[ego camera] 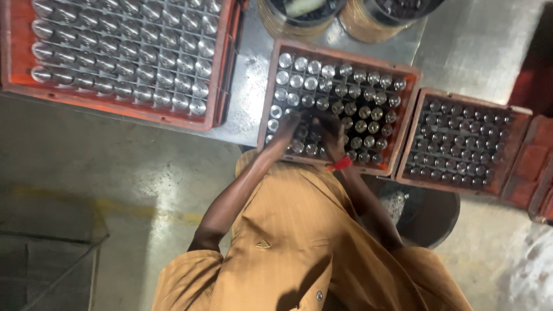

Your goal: The person picks aluminum cups one at a time from a compartmented tray, dips each into a bucket of dark liquid, and places it upside down into another tray, working through multiple trays and repositioning trays on the table as they fill.

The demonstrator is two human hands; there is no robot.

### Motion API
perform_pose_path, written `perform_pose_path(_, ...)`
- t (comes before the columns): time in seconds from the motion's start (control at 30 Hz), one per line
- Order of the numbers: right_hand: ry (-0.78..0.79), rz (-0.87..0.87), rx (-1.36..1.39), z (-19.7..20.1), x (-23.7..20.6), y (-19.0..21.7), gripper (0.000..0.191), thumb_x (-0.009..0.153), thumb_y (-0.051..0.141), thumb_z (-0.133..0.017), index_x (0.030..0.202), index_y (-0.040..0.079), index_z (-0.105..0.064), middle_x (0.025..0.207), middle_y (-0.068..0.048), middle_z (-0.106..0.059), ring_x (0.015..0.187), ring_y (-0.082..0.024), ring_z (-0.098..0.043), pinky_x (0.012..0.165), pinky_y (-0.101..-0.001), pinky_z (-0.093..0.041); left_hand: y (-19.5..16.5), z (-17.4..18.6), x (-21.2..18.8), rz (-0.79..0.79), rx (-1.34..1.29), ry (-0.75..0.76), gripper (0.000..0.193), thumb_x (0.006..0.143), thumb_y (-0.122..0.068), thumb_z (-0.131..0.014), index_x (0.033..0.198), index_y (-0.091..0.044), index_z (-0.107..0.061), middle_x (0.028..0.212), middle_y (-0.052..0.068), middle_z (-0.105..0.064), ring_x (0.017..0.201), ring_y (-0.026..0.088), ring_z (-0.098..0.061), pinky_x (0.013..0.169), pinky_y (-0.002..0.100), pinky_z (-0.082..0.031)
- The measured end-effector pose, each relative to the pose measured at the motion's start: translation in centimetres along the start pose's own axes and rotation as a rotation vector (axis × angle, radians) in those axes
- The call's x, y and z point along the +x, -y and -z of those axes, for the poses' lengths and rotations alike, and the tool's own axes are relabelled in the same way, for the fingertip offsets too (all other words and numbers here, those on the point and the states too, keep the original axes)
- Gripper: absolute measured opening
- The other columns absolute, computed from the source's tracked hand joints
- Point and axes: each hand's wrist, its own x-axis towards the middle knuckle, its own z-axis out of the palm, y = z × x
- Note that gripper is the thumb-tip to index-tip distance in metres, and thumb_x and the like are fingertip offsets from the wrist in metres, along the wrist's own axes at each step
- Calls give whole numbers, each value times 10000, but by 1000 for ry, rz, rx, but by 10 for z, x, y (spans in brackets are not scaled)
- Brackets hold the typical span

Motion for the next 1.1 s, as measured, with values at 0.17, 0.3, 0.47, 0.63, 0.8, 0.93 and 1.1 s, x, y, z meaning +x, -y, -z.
perform_pose_path(0.17,-86,109,-713,32,-27,0,161,914,97,-723,1066,52,-746,1021,-85,-759,941,-191,-691,819,-331,-555,8,17,-1,252,-528,-156,305,1044,-305,-497,1145,-51,-633,891,72,-665,720,158,-698,591,274,-559)
perform_pose_path(0.3,52,533,-992,25,-42,-16,165,819,82,-708,965,72,-784,1055,-121,-774,1027,-301,-715,890,-422,-546,34,26,-5,47,-418,-22,241,1060,-278,-559,1116,-67,-659,762,-22,-546,536,67,-437,423,222,-295)
perform_pose_path(0.47,-52,293,-995,7,-14,-12,112,837,150,-780,919,76,-799,853,-105,-762,782,-287,-710,719,-403,-543,31,22,-8,7,-303,-33,342,1123,-304,-520,1253,-32,-682,721,-48,-483,543,40,-401,443,192,-281)
perform_pose_path(0.63,-80,58,-699,14,-21,15,190,954,172,-717,1105,84,-792,857,-28,-772,708,-144,-708,597,-272,-527,21,0,-15,1,-38,1,452,1047,-254,-530,1480,-125,-517,709,-36,-524,530,59,-470,430,220,-384)
perform_pose_path(0.8,247,19,-56,19,-28,5,302,1037,198,-679,1294,37,-683,1092,-42,-748,902,-115,-676,737,-264,-527,36,-21,-6,-15,94,43,452,991,-197,-571,1421,-141,-445,729,14,-594,480,84,-461,377,245,-337)
perform_pose_path(0.93,-35,-58,-321,38,-22,0,214,1028,161,-731,1197,37,-776,889,-68,-734,771,-130,-650,665,-270,-525,45,-20,-1,78,-236,-147,287,1026,-253,-526,1209,-47,-609,721,33,-548,460,112,-446,362,257,-305)
perform_pose_path(1.1,-22,570,-998,44,-1,10,90,942,180,-716,996,109,-727,1015,-58,-766,904,-203,-748,789,-339,-560,47,-3,-1,164,-683,-174,316,1066,-250,-458,1185,19,-573,881,127,-642,640,202,-610,556,310,-494)
